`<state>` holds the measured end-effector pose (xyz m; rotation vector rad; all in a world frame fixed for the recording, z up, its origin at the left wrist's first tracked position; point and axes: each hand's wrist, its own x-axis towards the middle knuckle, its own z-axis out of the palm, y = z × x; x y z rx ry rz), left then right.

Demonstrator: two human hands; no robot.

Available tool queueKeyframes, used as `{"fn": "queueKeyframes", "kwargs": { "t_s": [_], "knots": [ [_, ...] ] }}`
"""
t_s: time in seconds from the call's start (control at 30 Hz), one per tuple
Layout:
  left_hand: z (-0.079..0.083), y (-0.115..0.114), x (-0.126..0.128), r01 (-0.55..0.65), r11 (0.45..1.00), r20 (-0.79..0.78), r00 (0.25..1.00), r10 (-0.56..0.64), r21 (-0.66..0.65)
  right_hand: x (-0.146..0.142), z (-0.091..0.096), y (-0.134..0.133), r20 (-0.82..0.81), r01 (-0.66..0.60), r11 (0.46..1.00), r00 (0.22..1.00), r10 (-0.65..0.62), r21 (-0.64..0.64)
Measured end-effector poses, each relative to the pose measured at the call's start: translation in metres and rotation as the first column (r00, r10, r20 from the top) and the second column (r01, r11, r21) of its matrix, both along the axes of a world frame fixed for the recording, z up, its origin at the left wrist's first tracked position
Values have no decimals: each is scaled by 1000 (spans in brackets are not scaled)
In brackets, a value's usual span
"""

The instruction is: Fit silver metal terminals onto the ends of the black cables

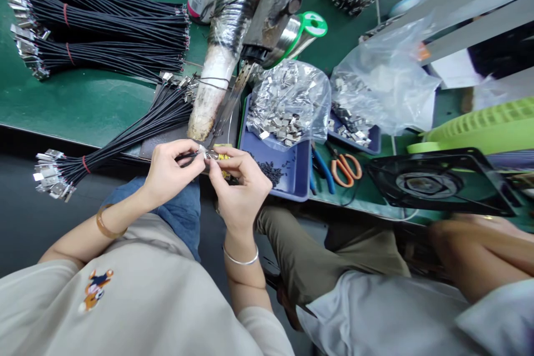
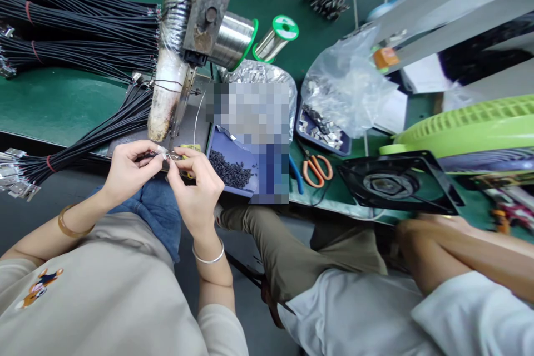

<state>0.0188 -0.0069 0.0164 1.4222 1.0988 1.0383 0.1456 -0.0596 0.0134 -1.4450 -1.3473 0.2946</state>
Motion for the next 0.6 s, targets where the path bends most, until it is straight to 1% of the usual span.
{"fn": "queueKeyframes", "kwargs": {
  "t_s": [0.13, 0.23, 0.37, 0.6],
  "knots": [
    [-1, -1, 0, 24, 1000, -2, 1000, -24, -11, 2, -2, -1, -64, -32, 997, 998, 28, -69],
    [-1, -2, 0, 28, 999, -11, 1000, -28, -28, 3, -2, -2, -74, -42, 995, 997, 35, -88],
    [0, -2, 1, 14, 1000, -14, 1000, -15, -26, 3, -1, -1, -57, -42, 997, 998, 38, -69],
    [-2, -1, 1, 4, 1000, 4, 1000, -4, -15, 4, -1, 1, 32, -34, 999, 999, 34, -11]
  ]
}}
